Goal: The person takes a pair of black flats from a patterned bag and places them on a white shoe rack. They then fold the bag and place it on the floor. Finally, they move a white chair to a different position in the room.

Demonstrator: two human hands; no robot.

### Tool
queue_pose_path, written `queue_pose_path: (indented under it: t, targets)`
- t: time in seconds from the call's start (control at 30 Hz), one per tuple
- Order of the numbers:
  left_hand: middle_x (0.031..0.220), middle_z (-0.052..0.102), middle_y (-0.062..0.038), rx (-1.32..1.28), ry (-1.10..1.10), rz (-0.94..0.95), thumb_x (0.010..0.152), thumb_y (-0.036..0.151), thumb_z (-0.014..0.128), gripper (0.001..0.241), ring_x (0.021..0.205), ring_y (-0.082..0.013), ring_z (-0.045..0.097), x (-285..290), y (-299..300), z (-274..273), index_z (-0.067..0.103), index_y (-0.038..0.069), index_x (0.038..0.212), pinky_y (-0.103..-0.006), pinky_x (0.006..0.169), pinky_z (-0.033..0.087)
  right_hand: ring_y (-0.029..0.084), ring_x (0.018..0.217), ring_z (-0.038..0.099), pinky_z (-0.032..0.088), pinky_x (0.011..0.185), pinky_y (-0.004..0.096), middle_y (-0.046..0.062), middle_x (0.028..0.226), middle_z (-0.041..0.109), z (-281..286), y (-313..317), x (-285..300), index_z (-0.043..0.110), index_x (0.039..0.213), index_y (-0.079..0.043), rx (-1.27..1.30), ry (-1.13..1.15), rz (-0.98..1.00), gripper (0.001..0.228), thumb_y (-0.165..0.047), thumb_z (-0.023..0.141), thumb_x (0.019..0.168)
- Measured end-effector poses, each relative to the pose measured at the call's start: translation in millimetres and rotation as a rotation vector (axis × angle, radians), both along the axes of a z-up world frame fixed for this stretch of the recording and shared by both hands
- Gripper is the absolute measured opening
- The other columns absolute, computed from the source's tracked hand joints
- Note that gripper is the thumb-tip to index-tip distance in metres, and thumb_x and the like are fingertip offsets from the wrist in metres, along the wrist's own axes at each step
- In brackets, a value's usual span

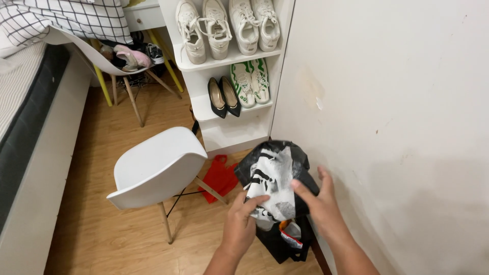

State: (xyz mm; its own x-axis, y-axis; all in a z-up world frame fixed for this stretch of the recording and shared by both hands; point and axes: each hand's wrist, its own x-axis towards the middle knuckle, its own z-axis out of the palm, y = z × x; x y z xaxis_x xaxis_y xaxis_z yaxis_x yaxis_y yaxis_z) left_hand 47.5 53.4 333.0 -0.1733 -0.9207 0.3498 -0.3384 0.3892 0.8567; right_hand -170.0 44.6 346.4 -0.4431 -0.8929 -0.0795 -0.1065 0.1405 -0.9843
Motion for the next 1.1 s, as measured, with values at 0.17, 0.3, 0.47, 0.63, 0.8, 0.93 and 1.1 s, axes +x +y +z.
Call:
queue_pose_path:
  t: [0.17, 0.3, 0.47, 0.63, 0.8, 0.93, 1.1]
  targets:
    - [0.129, 0.062, -0.019, 0.464, 0.6, -0.208, 0.079, 0.009, 0.068, 0.063, 0.124, -0.0338, 0.061, 12.2, -5.7, -30.1, 0.054, 0.016, 0.14, -0.0483, 0.107, 0.053, 0.028, 0.118, 0.062, 0.05, 0.1, 0.042, 0.022, 0.133, 0.062, -14.3, -1.5, -11.9, 0.047, 0.146, -0.003, 0.158, -0.31, -0.002, 0.071, -0.028, 0.075, 0.086]
    - [0.144, 0.049, -0.029, 1.074, 0.859, -0.137, 0.051, 0.057, 0.084, 0.125, 0.126, -0.0424, 0.057, 17.5, -17.5, -2.3, 0.024, 0.019, 0.154, -0.0595, 0.1, 0.051, 0.019, 0.103, 0.07, 0.053, 0.093, 0.035, 0.011, 0.113, 0.076, -20.7, 6.5, -21.4, 0.061, 0.133, -0.004, 0.126, -0.369, 0.055, 0.051, -0.007, 0.073, 0.084]
    - [0.136, 0.06, -0.02, 1.042, 0.64, -0.062, 0.073, 0.038, 0.084, 0.094, 0.125, -0.0304, 0.059, 11.4, -32.0, -30.1, 0.035, 0.012, 0.148, -0.0479, 0.106, 0.048, 0.02, 0.093, 0.068, 0.053, 0.085, 0.035, 0.012, 0.101, 0.074, -40.5, 11.7, -27.2, 0.071, 0.12, -0.001, 0.177, -0.302, 0.32, 0.035, -0.005, 0.075, 0.085]
    - [0.101, 0.077, -0.014, 0.978, 0.645, -0.059, 0.083, 0.015, 0.076, 0.038, 0.093, -0.0255, 0.074, 1.2, -35.7, -21.2, 0.066, -0.001, 0.117, -0.0419, 0.084, 0.061, 0.017, 0.098, 0.069, 0.054, 0.088, 0.033, 0.006, 0.104, 0.076, -47.0, 3.7, -20.9, 0.073, 0.116, -0.004, 0.258, -0.077, 0.471, 0.037, 0.001, 0.07, 0.08]
    - [0.1, 0.075, -0.01, 0.935, 0.783, -0.305, 0.08, -0.002, 0.07, 0.033, 0.087, -0.0203, 0.073, -3.0, -47.7, -22.5, 0.068, 0.004, 0.112, -0.0373, 0.08, 0.061, 0.016, 0.135, 0.052, 0.042, 0.111, 0.036, 0.005, 0.147, 0.054, -42.6, -8.0, -18.5, 0.044, 0.146, -0.01, -0.049, 0.02, 0.391, 0.079, -0.003, 0.08, 0.076]
    - [0.098, 0.074, -0.011, 1.15, 0.813, -0.445, 0.076, -0.004, 0.067, 0.038, 0.088, -0.0215, 0.075, -8.0, -53.1, -16.8, 0.068, 0.004, 0.114, -0.0364, 0.084, 0.062, 0.015, 0.126, 0.057, 0.042, 0.111, 0.035, 0.002, 0.136, 0.061, -49.2, -9.7, -38.2, 0.043, 0.156, -0.027, 0.278, -0.351, 0.352, 0.093, -0.007, 0.074, 0.071]
    - [0.098, 0.075, -0.017, 1.196, 0.817, -0.445, 0.075, 0.001, 0.071, 0.045, 0.086, -0.027, 0.075, -30.5, -63.4, -23.3, 0.062, -0.007, 0.119, -0.0381, 0.08, 0.061, 0.029, 0.113, 0.068, 0.052, 0.101, 0.039, 0.017, 0.124, 0.071, -82.5, -8.1, -67.9, 0.055, 0.141, 0.005, 0.245, -0.718, 0.529, 0.088, -0.001, 0.077, 0.056]
